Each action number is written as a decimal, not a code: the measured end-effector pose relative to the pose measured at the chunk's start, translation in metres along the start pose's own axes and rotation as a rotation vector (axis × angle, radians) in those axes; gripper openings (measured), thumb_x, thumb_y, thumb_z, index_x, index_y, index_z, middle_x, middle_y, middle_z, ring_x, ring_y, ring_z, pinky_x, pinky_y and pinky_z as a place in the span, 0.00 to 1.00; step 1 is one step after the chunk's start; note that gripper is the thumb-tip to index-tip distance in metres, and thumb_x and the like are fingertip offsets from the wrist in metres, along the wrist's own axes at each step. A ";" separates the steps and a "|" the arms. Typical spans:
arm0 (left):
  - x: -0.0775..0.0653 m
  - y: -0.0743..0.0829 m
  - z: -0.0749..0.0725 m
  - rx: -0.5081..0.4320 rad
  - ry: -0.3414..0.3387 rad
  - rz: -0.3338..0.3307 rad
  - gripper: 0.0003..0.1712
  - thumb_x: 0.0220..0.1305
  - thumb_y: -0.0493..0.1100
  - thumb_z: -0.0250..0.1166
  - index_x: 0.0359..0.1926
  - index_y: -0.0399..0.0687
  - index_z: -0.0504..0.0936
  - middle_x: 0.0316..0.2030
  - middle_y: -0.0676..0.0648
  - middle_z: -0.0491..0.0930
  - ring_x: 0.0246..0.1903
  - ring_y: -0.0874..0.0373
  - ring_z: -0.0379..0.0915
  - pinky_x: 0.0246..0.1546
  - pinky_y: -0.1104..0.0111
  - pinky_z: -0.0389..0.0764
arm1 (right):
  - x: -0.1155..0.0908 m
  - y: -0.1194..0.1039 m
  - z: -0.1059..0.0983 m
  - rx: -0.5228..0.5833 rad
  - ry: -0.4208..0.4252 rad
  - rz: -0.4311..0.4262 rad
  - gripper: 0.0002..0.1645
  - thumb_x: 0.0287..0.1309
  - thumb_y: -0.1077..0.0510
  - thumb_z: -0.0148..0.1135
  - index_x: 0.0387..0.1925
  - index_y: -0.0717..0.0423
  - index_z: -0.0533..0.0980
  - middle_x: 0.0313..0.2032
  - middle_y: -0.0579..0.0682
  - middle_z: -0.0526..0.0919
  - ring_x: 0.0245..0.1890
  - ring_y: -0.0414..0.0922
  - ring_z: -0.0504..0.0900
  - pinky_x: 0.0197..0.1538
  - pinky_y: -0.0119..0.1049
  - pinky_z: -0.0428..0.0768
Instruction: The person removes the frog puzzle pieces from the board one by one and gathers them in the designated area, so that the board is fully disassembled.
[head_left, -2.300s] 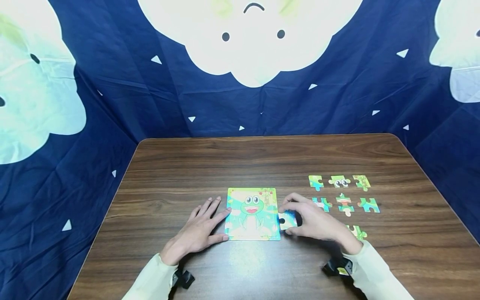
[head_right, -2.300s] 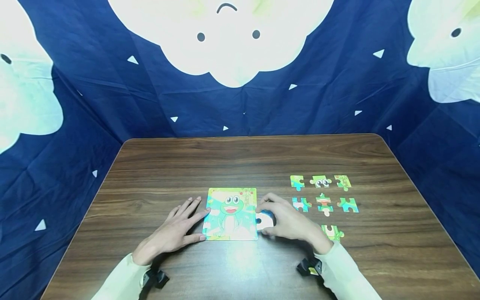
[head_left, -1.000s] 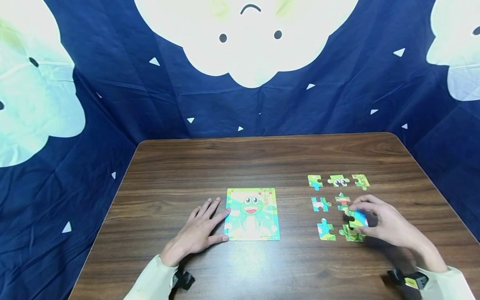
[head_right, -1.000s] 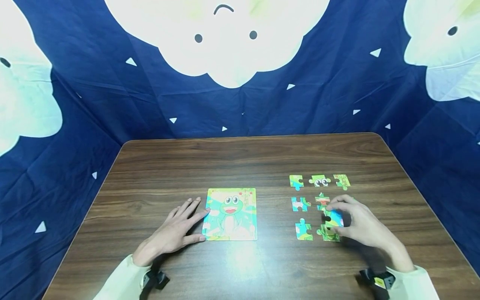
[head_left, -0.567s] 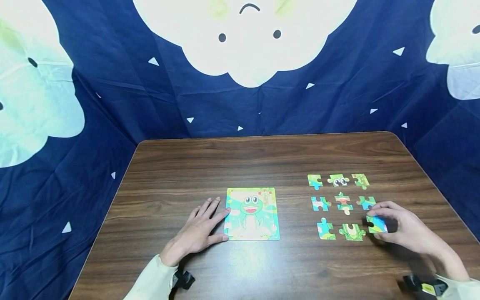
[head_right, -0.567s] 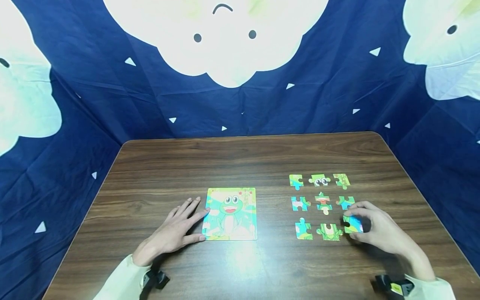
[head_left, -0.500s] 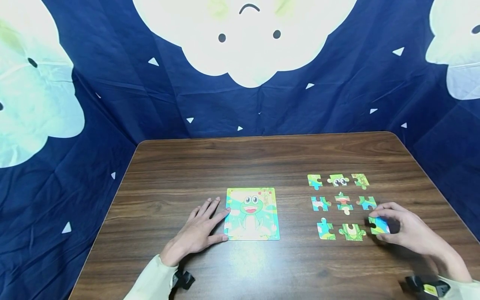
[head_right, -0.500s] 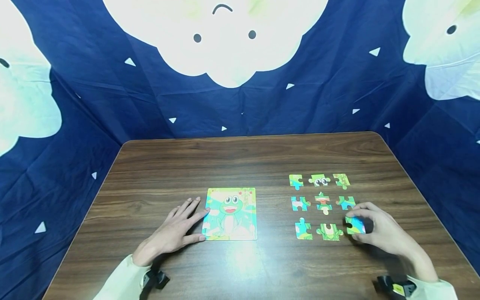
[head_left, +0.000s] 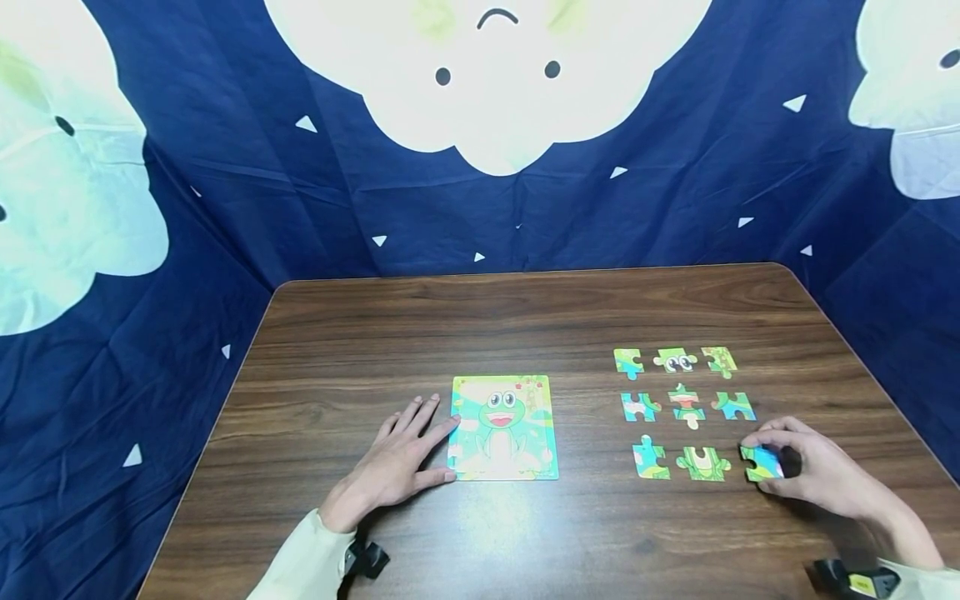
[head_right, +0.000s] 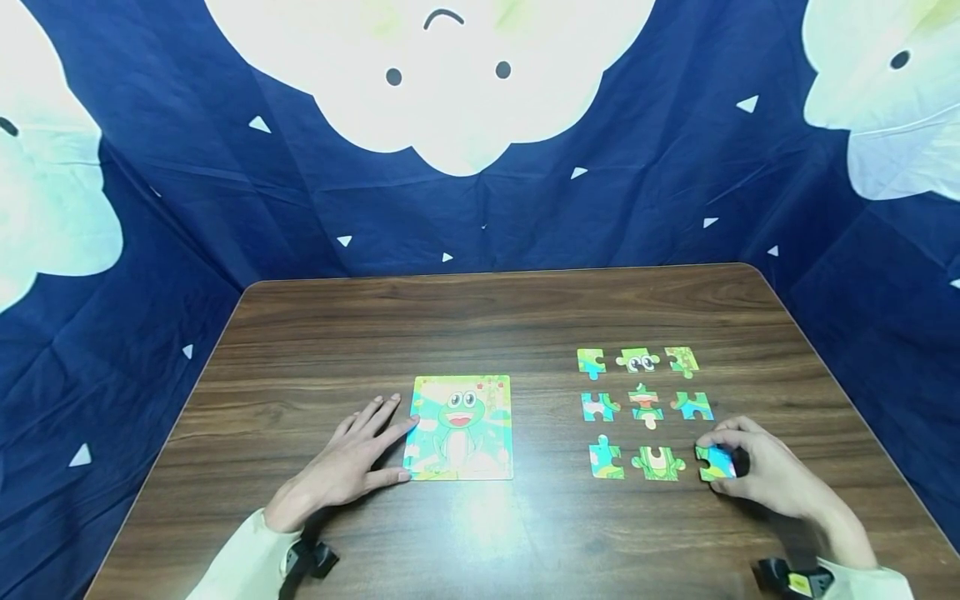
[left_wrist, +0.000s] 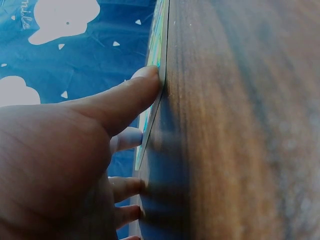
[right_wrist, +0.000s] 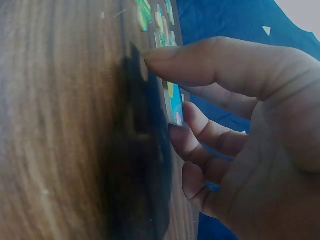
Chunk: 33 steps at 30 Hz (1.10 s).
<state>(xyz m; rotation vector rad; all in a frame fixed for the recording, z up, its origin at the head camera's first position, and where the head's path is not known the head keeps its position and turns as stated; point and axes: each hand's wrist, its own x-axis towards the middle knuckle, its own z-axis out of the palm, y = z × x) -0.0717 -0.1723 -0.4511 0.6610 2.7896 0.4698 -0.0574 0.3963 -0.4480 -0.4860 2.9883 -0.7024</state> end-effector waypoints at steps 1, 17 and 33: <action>0.000 0.000 0.000 0.000 0.002 0.000 0.40 0.66 0.63 0.63 0.74 0.57 0.65 0.78 0.36 0.51 0.77 0.33 0.46 0.69 0.34 0.55 | 0.000 0.001 0.001 -0.001 -0.011 0.004 0.30 0.28 0.59 0.86 0.41 0.45 0.84 0.44 0.46 0.78 0.43 0.16 0.64 0.41 0.15 0.62; -0.001 0.000 -0.002 -0.027 -0.021 -0.022 0.42 0.66 0.63 0.63 0.76 0.57 0.62 0.79 0.36 0.49 0.78 0.34 0.43 0.70 0.34 0.52 | 0.001 0.006 0.003 0.010 -0.056 -0.012 0.30 0.32 0.57 0.84 0.44 0.43 0.84 0.46 0.47 0.79 0.46 0.14 0.62 0.42 0.13 0.61; -0.002 -0.001 -0.002 -0.064 0.016 -0.009 0.45 0.64 0.65 0.63 0.76 0.53 0.61 0.78 0.35 0.54 0.78 0.34 0.46 0.69 0.33 0.53 | 0.001 0.009 0.003 0.039 -0.028 -0.043 0.31 0.35 0.57 0.84 0.47 0.46 0.83 0.42 0.42 0.77 0.40 0.20 0.66 0.38 0.20 0.65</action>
